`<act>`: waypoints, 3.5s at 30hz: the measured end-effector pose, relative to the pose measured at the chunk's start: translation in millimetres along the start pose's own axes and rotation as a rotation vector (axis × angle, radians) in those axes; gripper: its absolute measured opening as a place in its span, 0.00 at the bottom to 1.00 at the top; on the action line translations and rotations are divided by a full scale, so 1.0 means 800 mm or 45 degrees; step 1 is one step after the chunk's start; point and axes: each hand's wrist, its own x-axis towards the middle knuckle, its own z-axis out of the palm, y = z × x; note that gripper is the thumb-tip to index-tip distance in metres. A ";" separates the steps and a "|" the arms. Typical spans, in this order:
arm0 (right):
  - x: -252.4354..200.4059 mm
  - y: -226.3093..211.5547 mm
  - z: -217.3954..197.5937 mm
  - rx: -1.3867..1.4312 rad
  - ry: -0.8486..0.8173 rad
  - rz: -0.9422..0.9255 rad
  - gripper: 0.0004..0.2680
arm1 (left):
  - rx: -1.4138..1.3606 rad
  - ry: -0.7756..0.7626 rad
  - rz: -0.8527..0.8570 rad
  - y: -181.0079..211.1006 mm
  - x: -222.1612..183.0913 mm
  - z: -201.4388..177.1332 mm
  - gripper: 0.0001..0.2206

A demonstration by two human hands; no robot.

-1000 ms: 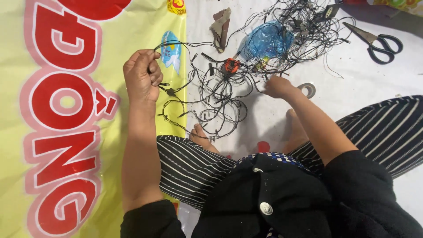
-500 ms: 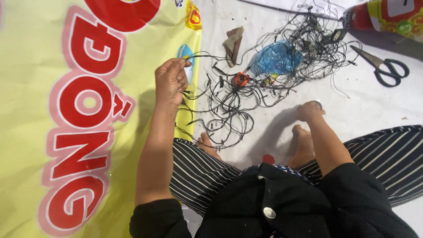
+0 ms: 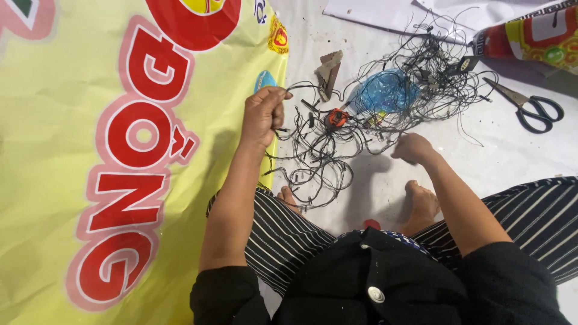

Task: Untangling a large mass of thin black decorative string lights on the floor.

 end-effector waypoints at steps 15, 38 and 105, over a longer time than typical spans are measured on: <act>-0.196 -0.208 -0.241 1.219 -0.033 -1.100 0.12 | -0.053 -0.075 -0.033 -0.026 -0.007 0.066 0.09; -0.267 -0.280 -0.190 1.666 0.040 -1.324 0.22 | 0.450 -0.229 0.737 0.003 -0.065 0.105 0.10; -0.212 -0.252 -0.201 0.605 1.078 -1.583 0.02 | 0.112 -0.758 0.370 -0.060 -0.082 0.084 0.15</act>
